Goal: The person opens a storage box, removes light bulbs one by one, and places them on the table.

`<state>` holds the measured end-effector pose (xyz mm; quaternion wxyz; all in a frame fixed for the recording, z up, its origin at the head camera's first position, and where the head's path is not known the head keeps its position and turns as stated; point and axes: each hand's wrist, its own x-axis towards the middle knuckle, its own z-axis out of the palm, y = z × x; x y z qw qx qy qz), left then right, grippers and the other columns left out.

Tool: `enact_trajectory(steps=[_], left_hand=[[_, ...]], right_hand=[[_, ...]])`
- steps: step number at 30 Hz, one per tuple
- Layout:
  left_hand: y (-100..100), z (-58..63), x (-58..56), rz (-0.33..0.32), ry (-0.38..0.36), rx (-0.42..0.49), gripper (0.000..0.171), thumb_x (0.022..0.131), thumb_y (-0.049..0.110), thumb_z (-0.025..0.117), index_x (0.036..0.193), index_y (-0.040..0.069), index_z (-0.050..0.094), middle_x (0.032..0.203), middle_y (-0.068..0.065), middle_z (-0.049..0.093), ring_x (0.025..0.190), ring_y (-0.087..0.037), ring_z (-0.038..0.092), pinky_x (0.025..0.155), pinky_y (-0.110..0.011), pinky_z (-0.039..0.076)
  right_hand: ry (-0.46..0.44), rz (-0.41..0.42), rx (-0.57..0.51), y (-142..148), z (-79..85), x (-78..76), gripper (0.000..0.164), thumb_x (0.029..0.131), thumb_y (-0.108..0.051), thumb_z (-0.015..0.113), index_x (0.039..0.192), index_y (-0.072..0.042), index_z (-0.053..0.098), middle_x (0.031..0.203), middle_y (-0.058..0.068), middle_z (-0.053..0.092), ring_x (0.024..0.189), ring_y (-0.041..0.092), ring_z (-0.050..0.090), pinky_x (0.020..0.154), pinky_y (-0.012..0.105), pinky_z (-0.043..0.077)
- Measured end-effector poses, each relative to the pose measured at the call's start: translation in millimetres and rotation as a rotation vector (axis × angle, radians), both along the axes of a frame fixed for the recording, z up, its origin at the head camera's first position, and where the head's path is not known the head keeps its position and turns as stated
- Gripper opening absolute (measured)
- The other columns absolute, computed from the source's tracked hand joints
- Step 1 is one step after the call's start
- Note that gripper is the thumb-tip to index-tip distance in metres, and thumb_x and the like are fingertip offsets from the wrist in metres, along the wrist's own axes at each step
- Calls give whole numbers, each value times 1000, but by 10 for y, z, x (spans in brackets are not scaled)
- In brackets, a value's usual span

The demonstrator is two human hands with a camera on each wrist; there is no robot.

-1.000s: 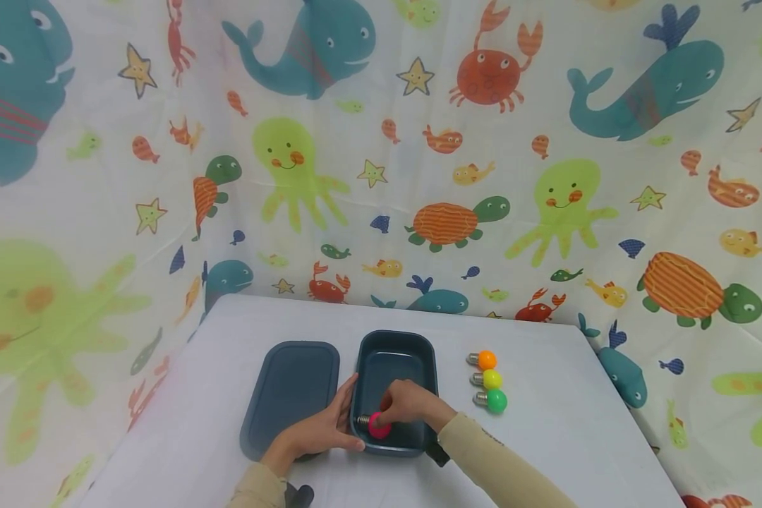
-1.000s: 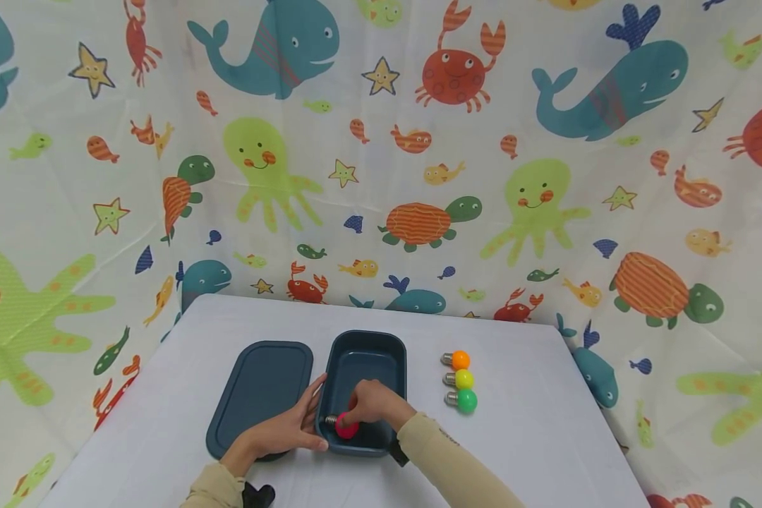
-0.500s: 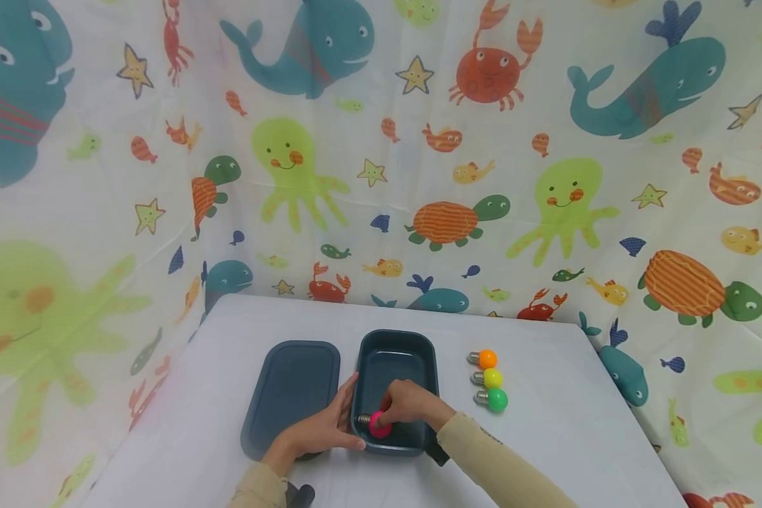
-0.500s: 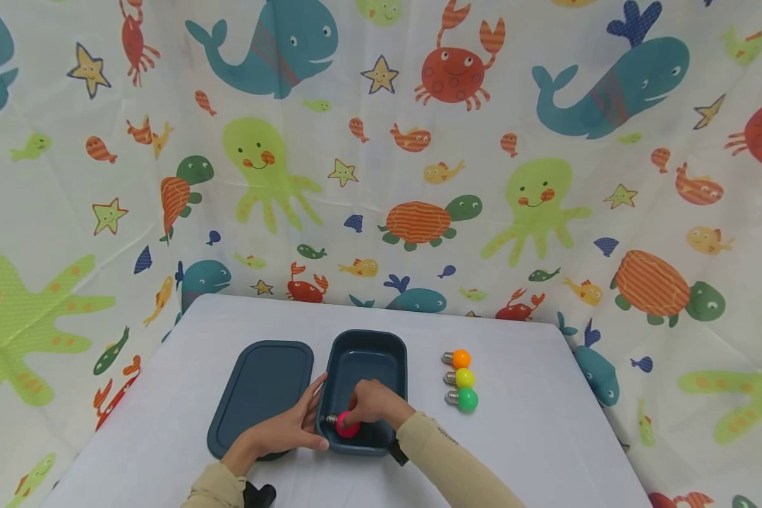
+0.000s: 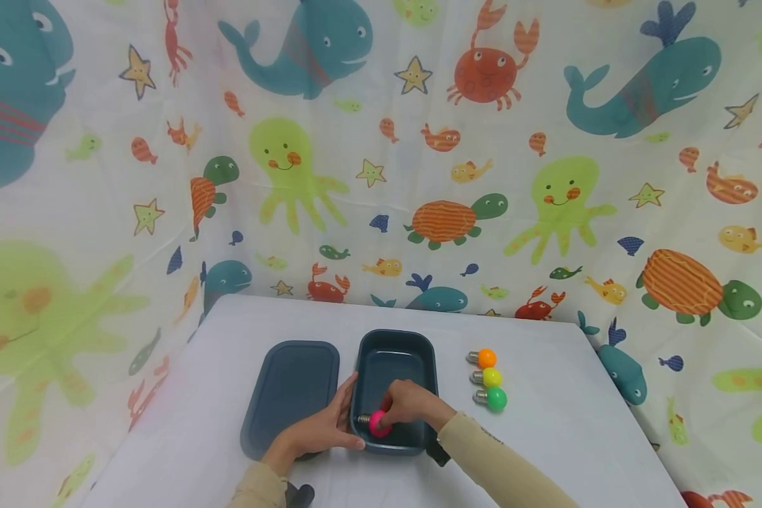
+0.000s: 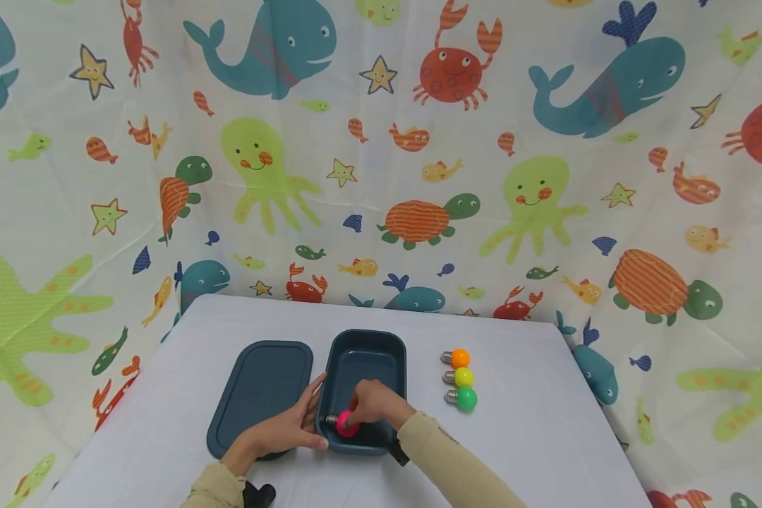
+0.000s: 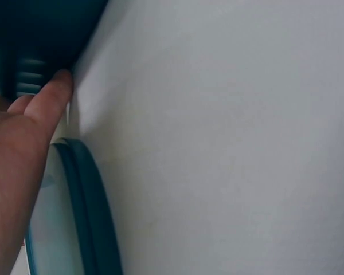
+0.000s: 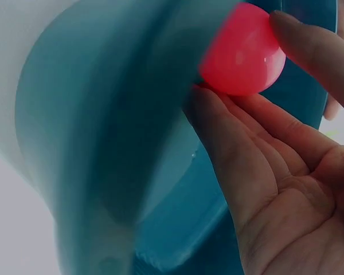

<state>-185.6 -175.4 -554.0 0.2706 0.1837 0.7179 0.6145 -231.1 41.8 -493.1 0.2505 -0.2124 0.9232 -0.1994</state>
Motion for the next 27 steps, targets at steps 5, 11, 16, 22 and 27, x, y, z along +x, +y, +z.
enact_trajectory(steps=[5,11,16,22,27], left_hand=[[8,5,13,13,-7,-20,118,83,18,79,155,26,-14,164,-11,-3,148,-35,11,115,-53,24],[12,-3,27,21,-5,-39,118,83,21,79,155,28,-14,164,-12,-1,148,-35,11,114,-53,24],[26,-20,51,33,-4,-42,118,82,23,80,156,27,-13,164,-11,1,149,-34,12,115,-53,24],[37,1,74,42,-4,-47,119,82,24,80,156,29,-12,164,-10,-2,149,-33,10,115,-53,23],[48,2,86,45,-9,-39,119,81,22,81,155,32,-11,164,-11,-4,149,-34,7,115,-54,21]], right_hand=[[17,-32,-63,57,-12,-12,33,75,-23,85,100,-3,75,82,0,69,73,12,59,72,31,56],[35,-92,-153,152,-44,-33,35,78,-20,82,107,-2,72,91,4,69,80,17,60,74,35,57],[78,-122,-226,237,-41,-51,41,80,-22,81,114,-3,70,99,5,69,88,20,62,76,36,58],[46,-217,-388,385,-4,-37,47,82,-24,79,123,-7,65,110,5,67,99,23,62,81,39,58],[18,-298,-490,561,29,-6,53,82,-28,79,128,-8,61,118,8,65,106,27,61,82,38,58]])
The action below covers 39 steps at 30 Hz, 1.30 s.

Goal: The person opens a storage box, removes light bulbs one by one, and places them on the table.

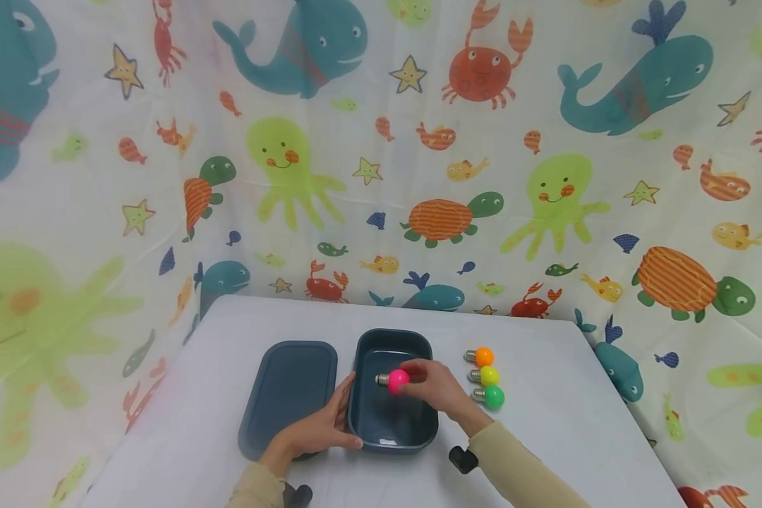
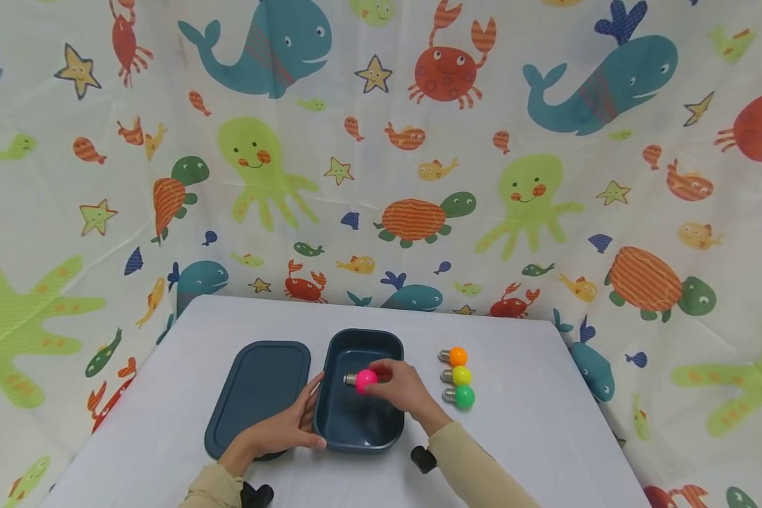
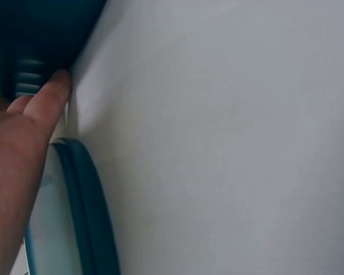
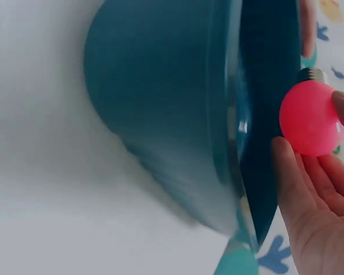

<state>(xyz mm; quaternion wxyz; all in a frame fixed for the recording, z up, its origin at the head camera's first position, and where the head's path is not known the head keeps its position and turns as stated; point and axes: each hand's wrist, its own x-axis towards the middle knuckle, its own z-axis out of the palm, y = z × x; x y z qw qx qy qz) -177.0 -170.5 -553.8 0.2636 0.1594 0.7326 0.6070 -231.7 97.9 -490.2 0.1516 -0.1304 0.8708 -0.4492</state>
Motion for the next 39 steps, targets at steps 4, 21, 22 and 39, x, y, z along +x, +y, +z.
enact_trajectory(steps=[4,21,22,39], left_hand=[[11,-11,4,6,-5,5,121,80,22,82,155,31,-12,164,-12,-7,149,-34,5,116,-54,20],[27,2,18,-2,-6,-3,120,81,20,80,155,30,-14,163,-13,-11,149,-35,1,116,-54,20],[26,4,20,-2,-5,-3,120,81,20,80,155,30,-13,163,-13,-11,149,-35,1,116,-54,20],[46,-33,43,2,-9,17,121,81,20,81,155,32,-14,163,-11,-10,149,-32,0,117,-52,17]], right_hand=[[-15,-46,-45,136,7,13,57,83,-29,79,131,-7,59,122,10,64,110,30,60,85,40,57],[-69,-209,-240,576,27,182,58,83,-31,78,134,-10,59,127,5,63,121,29,56,95,47,52],[-70,-213,-250,605,23,191,58,83,-31,78,134,-10,59,127,5,63,121,29,56,95,46,52],[-94,-203,-338,1053,-18,377,57,84,-26,78,135,-15,58,133,7,59,121,28,56,88,34,56]])
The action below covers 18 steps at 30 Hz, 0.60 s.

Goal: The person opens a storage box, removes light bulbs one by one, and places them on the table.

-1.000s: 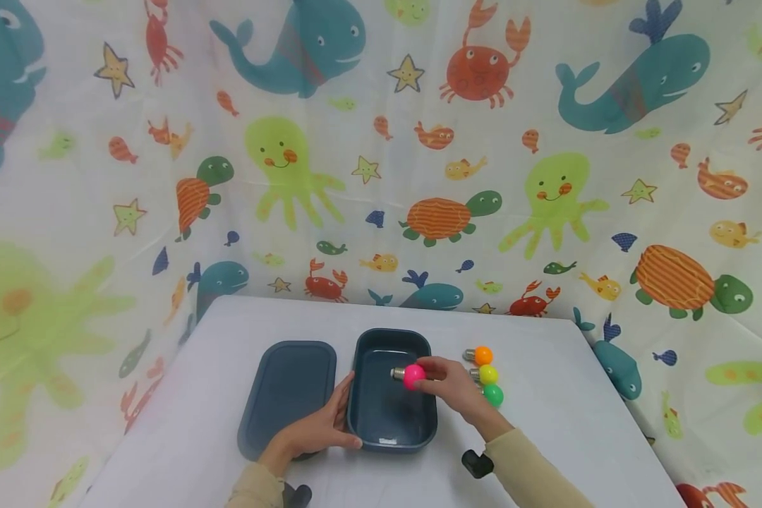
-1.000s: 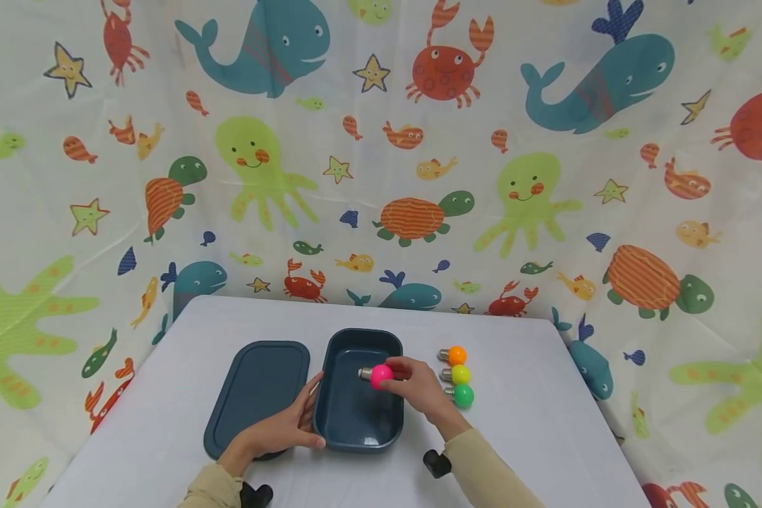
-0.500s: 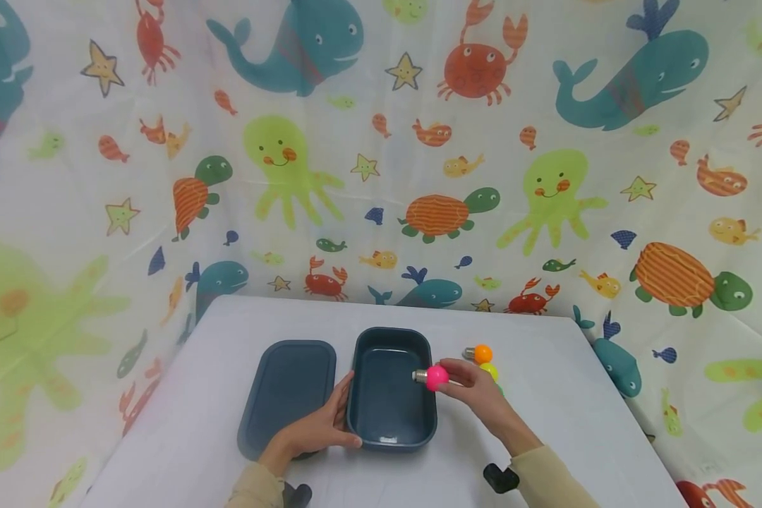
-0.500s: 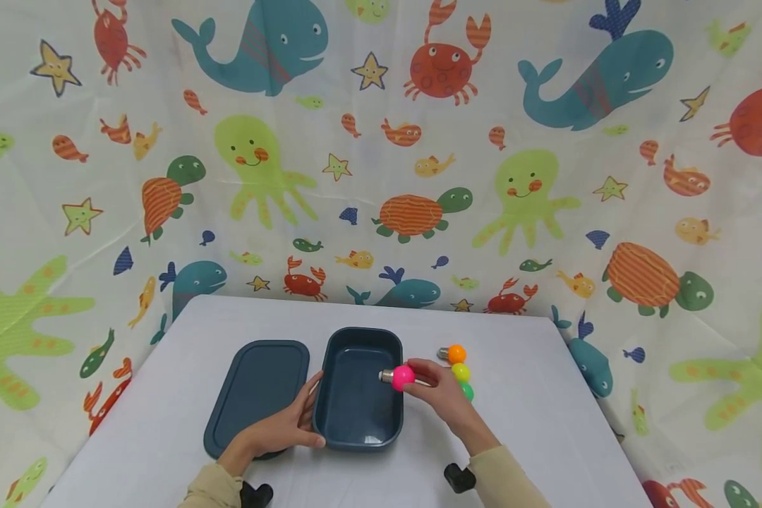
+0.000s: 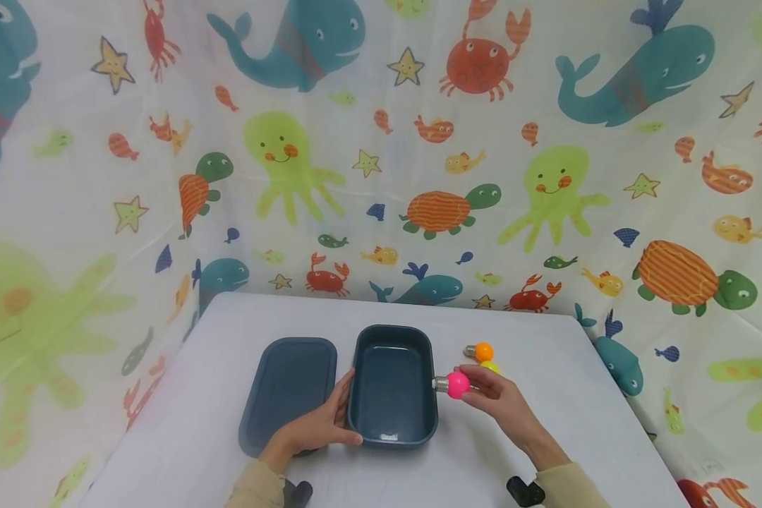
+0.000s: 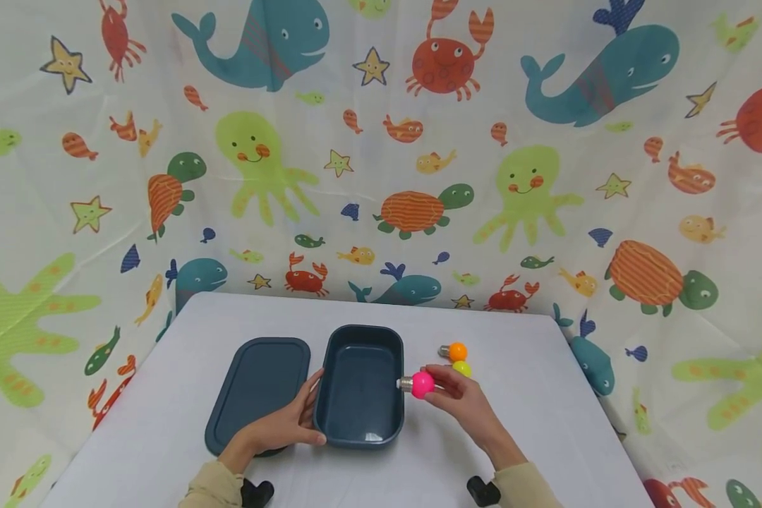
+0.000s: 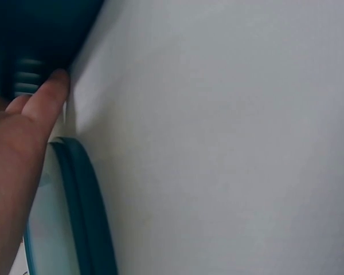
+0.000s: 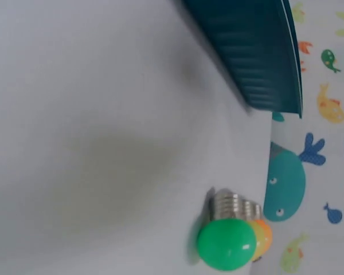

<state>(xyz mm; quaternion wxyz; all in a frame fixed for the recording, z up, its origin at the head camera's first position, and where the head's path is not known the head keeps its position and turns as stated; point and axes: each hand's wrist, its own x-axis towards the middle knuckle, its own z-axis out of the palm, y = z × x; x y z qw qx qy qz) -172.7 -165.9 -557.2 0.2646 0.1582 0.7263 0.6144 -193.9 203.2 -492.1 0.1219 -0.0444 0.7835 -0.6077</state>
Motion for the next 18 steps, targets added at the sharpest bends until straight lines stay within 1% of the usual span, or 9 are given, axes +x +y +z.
enact_trajectory(steps=[3,8,14,18], left_hand=[[-1,4,-5,-4,8,7,121,82,19,80,155,30,-15,163,-12,-11,149,-33,0,116,-53,17],[4,11,-11,-15,7,14,119,83,18,80,155,29,-15,163,-12,-12,149,-32,-1,117,-52,16],[4,12,-15,-21,1,21,118,83,17,79,155,30,-14,163,-12,-12,149,-32,-1,117,-52,17],[0,19,-17,-19,-5,27,119,83,17,79,155,30,-15,163,-12,-13,149,-32,-1,117,-51,17]], right_hand=[[4,12,-2,84,1,27,59,85,-25,77,138,-14,55,136,7,58,124,29,54,89,31,55],[8,5,10,222,-2,65,61,85,-27,77,139,-14,54,138,7,56,126,29,52,90,28,54],[-5,-29,45,363,-46,120,61,86,-26,76,140,-11,52,140,10,53,125,30,51,90,28,54],[-31,-53,58,439,-112,141,61,86,-24,76,140,-10,52,139,12,53,127,32,50,91,29,54]])
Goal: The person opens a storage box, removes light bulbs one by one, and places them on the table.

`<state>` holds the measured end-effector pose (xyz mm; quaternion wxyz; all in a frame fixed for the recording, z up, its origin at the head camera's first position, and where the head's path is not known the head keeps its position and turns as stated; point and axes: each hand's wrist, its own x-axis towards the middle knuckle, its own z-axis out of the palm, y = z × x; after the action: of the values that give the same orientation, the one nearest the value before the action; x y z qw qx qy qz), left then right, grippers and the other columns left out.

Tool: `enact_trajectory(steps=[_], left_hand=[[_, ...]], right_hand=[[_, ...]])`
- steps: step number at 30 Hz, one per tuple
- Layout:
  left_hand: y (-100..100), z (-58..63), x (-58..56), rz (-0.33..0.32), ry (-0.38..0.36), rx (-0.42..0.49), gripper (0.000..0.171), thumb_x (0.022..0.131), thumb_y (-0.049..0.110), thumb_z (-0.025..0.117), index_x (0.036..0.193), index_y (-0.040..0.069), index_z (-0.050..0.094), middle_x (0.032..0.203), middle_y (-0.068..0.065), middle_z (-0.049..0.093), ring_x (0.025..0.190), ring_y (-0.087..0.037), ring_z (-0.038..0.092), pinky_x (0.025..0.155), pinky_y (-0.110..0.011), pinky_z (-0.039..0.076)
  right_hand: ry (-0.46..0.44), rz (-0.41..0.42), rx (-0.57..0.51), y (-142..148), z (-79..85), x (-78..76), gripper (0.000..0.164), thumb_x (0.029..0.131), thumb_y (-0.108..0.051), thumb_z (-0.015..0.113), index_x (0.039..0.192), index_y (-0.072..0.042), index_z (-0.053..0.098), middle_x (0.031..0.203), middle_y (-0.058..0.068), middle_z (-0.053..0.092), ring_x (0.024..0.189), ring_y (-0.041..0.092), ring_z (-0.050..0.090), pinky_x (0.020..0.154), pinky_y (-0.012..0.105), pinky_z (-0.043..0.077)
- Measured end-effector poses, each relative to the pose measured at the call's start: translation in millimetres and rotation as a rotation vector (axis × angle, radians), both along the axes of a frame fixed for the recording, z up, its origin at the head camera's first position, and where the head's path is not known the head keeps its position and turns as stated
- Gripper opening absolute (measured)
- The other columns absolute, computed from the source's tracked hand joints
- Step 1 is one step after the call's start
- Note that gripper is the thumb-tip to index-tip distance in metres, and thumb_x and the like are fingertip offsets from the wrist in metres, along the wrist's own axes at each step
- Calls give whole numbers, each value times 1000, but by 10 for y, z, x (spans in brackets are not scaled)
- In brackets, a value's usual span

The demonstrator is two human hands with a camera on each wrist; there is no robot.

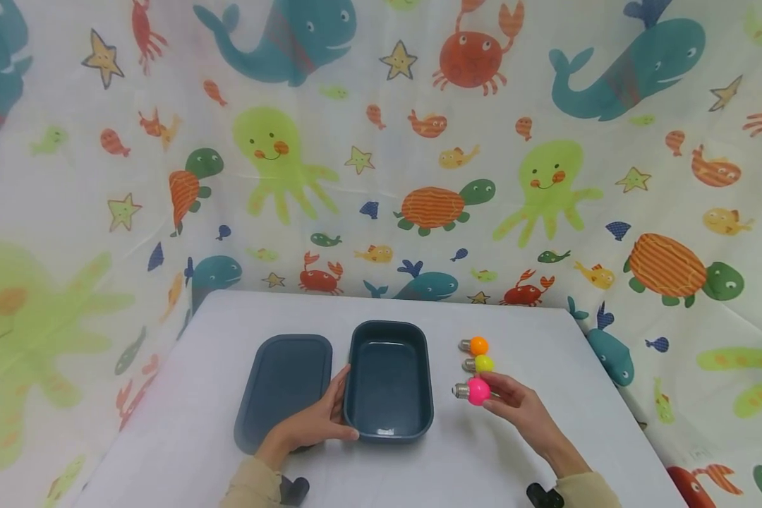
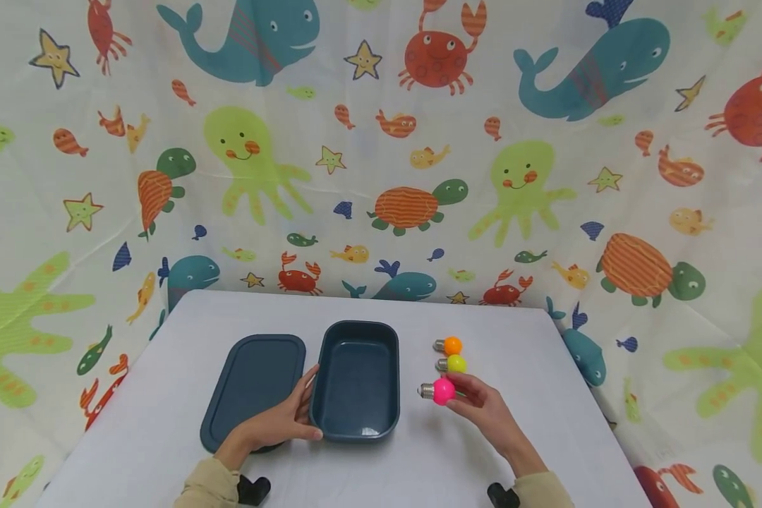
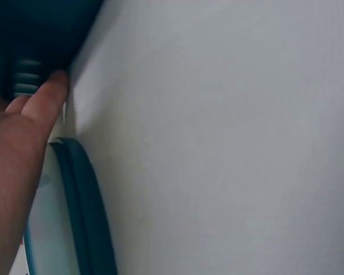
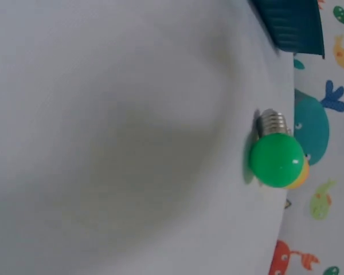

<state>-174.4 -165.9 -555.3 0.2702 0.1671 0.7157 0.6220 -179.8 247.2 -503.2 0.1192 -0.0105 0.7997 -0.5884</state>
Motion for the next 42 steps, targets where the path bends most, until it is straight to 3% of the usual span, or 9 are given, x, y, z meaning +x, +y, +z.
enact_trajectory(steps=[28,42], left_hand=[[-36,-15,-33,-9,-1,10,119,84,17,79,155,29,-15,163,-11,-14,149,-32,-2,117,-52,15],[-27,7,-11,3,4,-4,120,82,18,80,155,28,-14,163,-12,-12,149,-34,1,116,-53,18]], right_hand=[[-84,-107,177,251,-379,-23,60,82,-30,79,134,-8,57,131,11,60,120,28,55,96,41,52],[-99,-50,231,315,-483,-11,54,83,-26,79,130,-7,61,126,11,62,114,27,57,96,44,51]])
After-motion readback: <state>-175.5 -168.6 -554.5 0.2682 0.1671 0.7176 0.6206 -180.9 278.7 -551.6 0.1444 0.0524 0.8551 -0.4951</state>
